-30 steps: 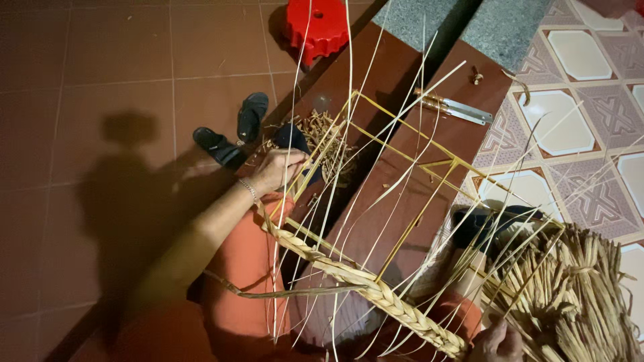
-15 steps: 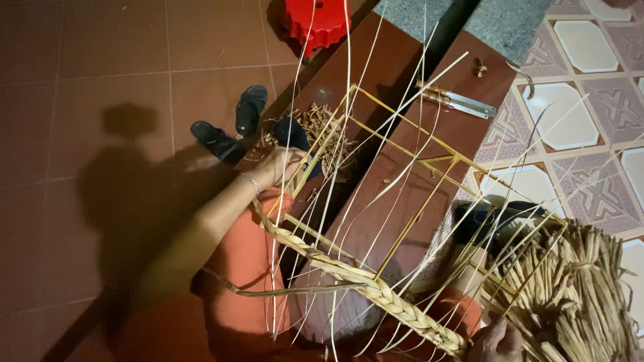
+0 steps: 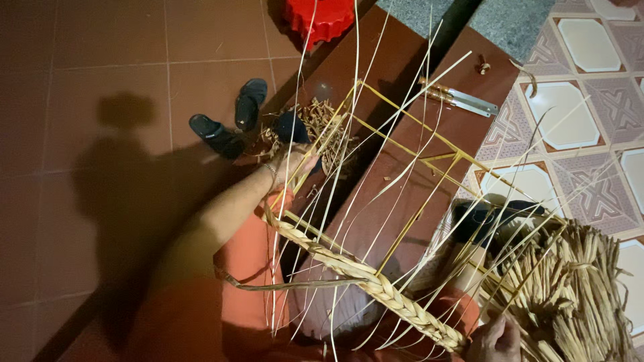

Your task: The person sits on the floor and weaves dried palm leaves into a rectangular basket frame. They interlace the leaves through vertical supports, tighten the weave, and trim excess material with scissors.

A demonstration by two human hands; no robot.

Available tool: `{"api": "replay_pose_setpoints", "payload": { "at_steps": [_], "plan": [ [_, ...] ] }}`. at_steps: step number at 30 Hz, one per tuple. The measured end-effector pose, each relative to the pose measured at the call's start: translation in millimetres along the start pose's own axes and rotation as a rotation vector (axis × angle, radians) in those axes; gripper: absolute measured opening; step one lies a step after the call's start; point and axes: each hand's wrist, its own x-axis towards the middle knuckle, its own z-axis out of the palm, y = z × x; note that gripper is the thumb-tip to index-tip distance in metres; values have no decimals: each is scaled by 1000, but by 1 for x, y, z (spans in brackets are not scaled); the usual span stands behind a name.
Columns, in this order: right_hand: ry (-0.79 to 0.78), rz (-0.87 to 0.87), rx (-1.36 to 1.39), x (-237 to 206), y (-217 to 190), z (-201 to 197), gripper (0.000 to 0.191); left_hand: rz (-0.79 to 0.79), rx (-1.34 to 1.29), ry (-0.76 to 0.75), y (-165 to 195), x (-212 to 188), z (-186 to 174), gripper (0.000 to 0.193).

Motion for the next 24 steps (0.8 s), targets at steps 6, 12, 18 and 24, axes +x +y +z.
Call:
{"api": "replay_pose_setpoints", "payload": {
  "at_steps": [6, 12, 18, 24],
  "plan": [
    [3, 103, 61, -4, 3, -2, 35, -40, -248, 120, -20, 16, 6, 38],
    [200, -2, -192, -11, -1, 6, 34, 222, 55, 130, -34, 28, 4, 20],
    [232, -97, 81, -16, -6, 18, 33, -56, -257, 9, -14, 29, -7, 31],
    [121, 34, 51, -7, 10, 2, 29, -137, -299, 72, -13, 26, -9, 27]
  ]
}}
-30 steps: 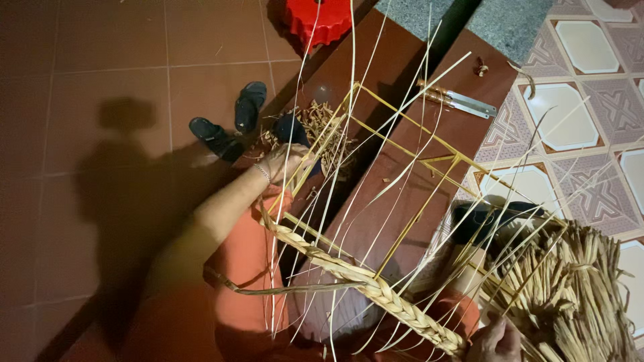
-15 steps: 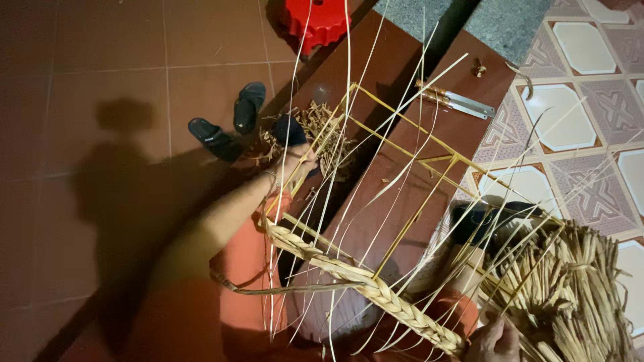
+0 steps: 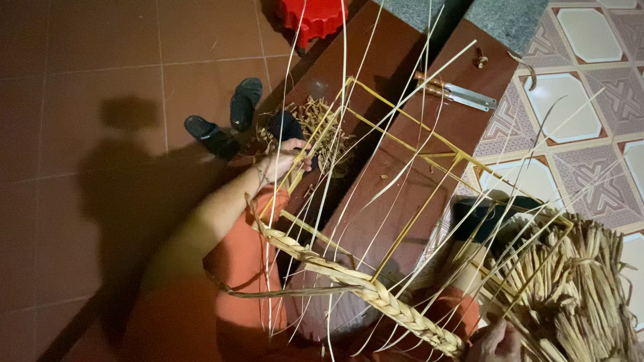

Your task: The person sits on the floor and weaves dried palm leaves into a rectangular basket frame. They interlace the leaves through vertical supports, tighten the weave, and trim excess material with scissors.

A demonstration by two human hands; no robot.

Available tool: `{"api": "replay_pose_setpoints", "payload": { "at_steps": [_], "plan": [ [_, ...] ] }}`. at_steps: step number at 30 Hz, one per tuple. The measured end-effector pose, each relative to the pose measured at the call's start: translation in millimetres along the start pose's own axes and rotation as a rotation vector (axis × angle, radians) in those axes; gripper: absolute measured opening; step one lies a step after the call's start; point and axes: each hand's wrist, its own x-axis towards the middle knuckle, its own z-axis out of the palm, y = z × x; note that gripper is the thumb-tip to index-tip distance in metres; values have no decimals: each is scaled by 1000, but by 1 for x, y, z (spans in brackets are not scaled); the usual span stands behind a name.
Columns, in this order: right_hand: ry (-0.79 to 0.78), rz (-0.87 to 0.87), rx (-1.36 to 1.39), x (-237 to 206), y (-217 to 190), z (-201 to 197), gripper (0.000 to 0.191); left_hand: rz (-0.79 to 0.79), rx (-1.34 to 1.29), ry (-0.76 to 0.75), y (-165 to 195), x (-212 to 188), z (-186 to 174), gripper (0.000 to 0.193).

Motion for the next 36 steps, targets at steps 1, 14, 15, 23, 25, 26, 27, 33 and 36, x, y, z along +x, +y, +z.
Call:
{"api": "replay_pose_setpoints", "payload": {
  "at_steps": [1, 14, 15, 23, 25, 26, 27, 33, 36],
  "plan": [
    [-38, 17, 33, 3, 3, -4, 28, 34, 2, -14, -2, 2, 0, 27],
    [-142, 48, 111, 5, 1, -5, 34, 246, -66, -138, -23, 1, -1, 42],
    [-132, 35, 104, 4, -4, -3, 33, 243, -34, -121, -17, -1, 0, 42],
    [49, -78, -172, -31, -75, 17, 34, 334, 252, -33, -19, -1, -4, 43],
    [97, -116, -251, -36, -81, 20, 35, 377, 352, -1, -32, -1, -10, 44],
    [97, -128, -221, -36, -80, 21, 34, 412, 424, 17, -35, -2, -14, 44],
    [98, -141, -189, -35, -78, 21, 33, 441, 498, 38, -38, -2, -16, 44],
    [154, -360, -68, -22, -43, 21, 29, 613, 918, 163, -18, -30, -11, 46],
    [128, -337, -7, -15, -36, 20, 26, 644, 1019, 149, -5, -49, -18, 56]
  ]
}}
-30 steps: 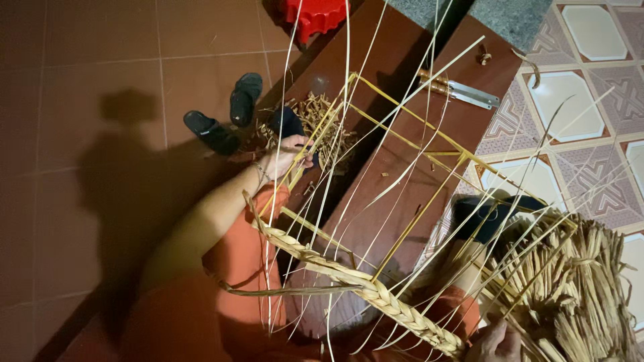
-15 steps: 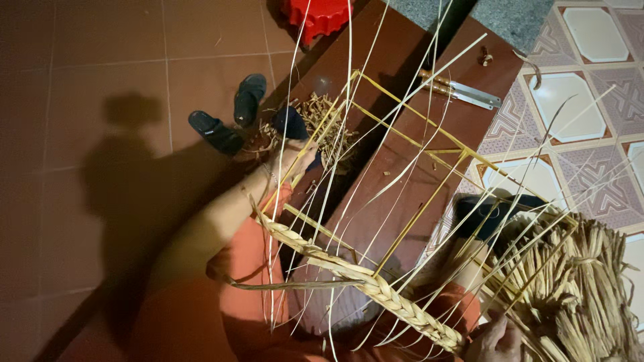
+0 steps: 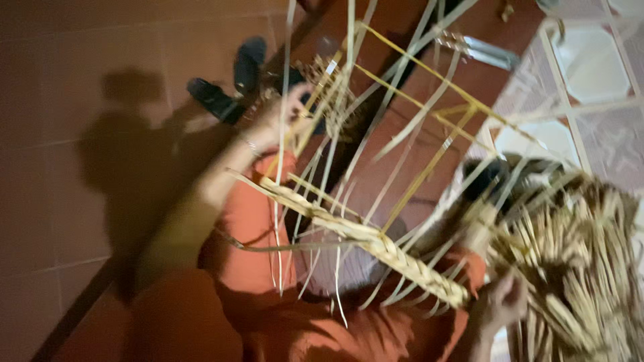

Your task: The person sits on the floor and weaves dried palm leaves into a rectangular basket frame. They interlace the leaves through vertical supports, tighten the weave, and trim excess material with scissors.

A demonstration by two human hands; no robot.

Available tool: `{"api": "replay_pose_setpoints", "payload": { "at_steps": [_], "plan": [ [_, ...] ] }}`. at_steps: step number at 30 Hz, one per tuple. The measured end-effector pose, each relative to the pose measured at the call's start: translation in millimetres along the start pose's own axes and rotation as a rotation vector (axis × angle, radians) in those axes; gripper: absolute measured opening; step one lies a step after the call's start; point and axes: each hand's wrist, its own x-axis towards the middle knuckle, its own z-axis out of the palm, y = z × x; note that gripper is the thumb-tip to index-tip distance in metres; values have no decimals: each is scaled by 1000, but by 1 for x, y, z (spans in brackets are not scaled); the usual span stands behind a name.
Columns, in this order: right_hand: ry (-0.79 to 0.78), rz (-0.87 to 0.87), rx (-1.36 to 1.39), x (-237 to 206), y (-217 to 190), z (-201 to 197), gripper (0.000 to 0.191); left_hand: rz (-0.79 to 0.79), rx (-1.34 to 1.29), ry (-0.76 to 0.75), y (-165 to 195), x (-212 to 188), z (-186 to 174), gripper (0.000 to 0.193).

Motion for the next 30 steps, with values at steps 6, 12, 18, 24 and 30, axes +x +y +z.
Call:
{"api": "replay_pose_setpoints", "payload": {
  "at_steps": [6, 12, 18, 24, 30],
  "plan": [
    [-47, -92, 32, 1, -14, -2, 18, 69, -101, 338, 22, -44, -69, 28],
    [152, -739, -602, 29, -74, 3, 20, 30, -40, -5, 133, -113, -59, 9],
    [-392, -249, -54, -39, -168, 46, 20, 557, 489, -231, 183, -136, 38, 59],
    [-795, -382, 154, -42, -204, 84, 37, 501, 648, -292, 156, -160, 64, 20],
    [-926, -370, -102, -38, -211, 98, 32, 583, 601, -154, 147, -140, 62, 19]
  ]
}}
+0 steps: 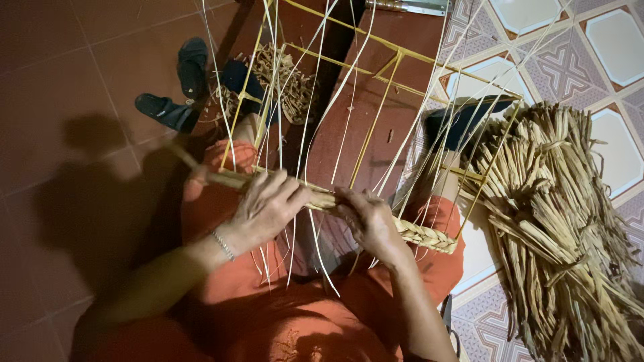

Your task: The person sits on the floor and weaves dried palm leaves into a rectangular basket frame. They interlace the leaves through vertical supports, tighten the weave, and trim excess material with scissors.

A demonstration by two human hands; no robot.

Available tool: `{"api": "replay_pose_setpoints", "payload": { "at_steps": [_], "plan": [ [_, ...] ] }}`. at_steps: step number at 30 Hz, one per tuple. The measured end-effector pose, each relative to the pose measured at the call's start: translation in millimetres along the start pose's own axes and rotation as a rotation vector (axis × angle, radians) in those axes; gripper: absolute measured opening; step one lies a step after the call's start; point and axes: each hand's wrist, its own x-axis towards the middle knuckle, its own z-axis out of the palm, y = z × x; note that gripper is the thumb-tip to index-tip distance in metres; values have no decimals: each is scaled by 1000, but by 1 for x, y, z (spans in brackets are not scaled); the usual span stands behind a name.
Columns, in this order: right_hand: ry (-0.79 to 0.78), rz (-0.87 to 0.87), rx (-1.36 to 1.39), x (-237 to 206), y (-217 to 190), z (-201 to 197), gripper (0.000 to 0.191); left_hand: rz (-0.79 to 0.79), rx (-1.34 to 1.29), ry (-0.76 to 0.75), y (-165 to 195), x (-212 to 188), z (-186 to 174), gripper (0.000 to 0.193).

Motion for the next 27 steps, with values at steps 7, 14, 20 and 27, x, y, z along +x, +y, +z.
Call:
{"api": "replay_pose_setpoints", "payload": {
  "at_steps": [7, 14, 20, 27],
  "plan": [
    [-13, 147, 171, 13, 12, 3, 16, -2, 79, 603, 7, 30, 24, 16],
    [-127, 335, 393, 4, 9, -8, 12, -190, -617, 118, 12, 11, 63, 16],
    [151, -208, -7, -17, -6, -11, 38, -123, -966, 181, 33, 6, 14, 3],
    [943, 265, 686, -104, 124, -63, 16, -815, -1500, -22, 41, -35, 11, 25]
  ]
}}
